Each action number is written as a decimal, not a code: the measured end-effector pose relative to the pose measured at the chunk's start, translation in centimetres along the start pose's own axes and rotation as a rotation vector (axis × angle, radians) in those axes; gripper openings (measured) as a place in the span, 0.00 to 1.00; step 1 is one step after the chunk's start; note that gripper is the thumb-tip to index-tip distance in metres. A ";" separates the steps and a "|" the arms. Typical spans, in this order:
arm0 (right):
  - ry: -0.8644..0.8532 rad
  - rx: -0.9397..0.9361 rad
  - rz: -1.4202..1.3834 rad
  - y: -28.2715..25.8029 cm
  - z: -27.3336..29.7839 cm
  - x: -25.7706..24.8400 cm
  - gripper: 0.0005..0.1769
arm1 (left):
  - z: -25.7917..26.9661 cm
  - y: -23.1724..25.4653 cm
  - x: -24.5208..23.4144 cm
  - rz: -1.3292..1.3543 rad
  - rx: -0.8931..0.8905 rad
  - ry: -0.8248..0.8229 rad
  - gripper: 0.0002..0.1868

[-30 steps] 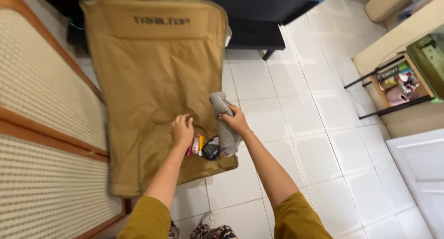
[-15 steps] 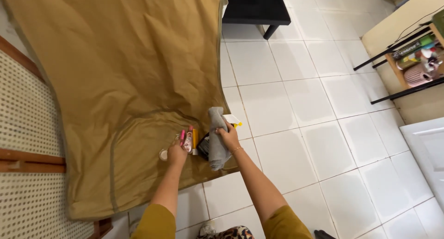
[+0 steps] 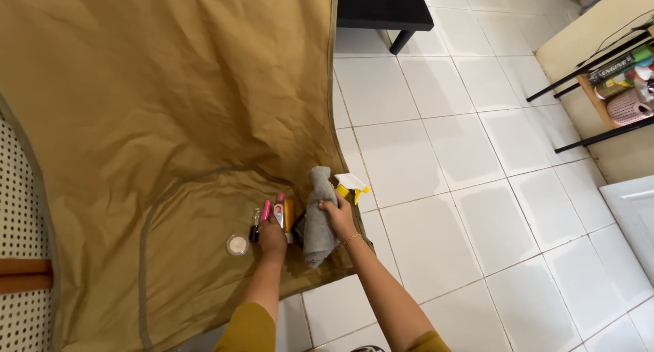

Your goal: Organizing various makeup products and toiletries on a vanity desk.

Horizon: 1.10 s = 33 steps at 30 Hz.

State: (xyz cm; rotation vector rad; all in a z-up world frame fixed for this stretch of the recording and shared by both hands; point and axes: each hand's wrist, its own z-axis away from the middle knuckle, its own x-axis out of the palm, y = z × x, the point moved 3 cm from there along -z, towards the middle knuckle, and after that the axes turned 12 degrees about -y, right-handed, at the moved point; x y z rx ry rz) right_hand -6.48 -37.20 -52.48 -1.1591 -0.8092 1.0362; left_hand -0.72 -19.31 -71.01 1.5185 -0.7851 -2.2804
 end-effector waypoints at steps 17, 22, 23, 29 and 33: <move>-0.006 0.032 -0.010 -2.6 0.1 1.0 0.39 | 1.2 -1.3 -4.6 0.252 -0.235 -0.124 0.27; -0.119 -0.081 0.002 -8.0 0.2 4.1 0.39 | 4.6 1.8 -11.4 0.678 0.018 -0.037 0.25; -0.167 -0.095 0.019 -10.2 0.6 5.3 0.39 | 5.7 3.2 -13.7 0.616 0.118 0.032 0.26; -0.369 -0.497 0.381 -26.7 5.2 12.9 0.39 | 14.3 10.5 -28.4 0.384 0.354 0.288 0.27; -0.399 -0.397 0.235 -33.1 7.4 15.4 0.33 | 19.9 14.1 -37.8 0.357 0.440 0.450 0.26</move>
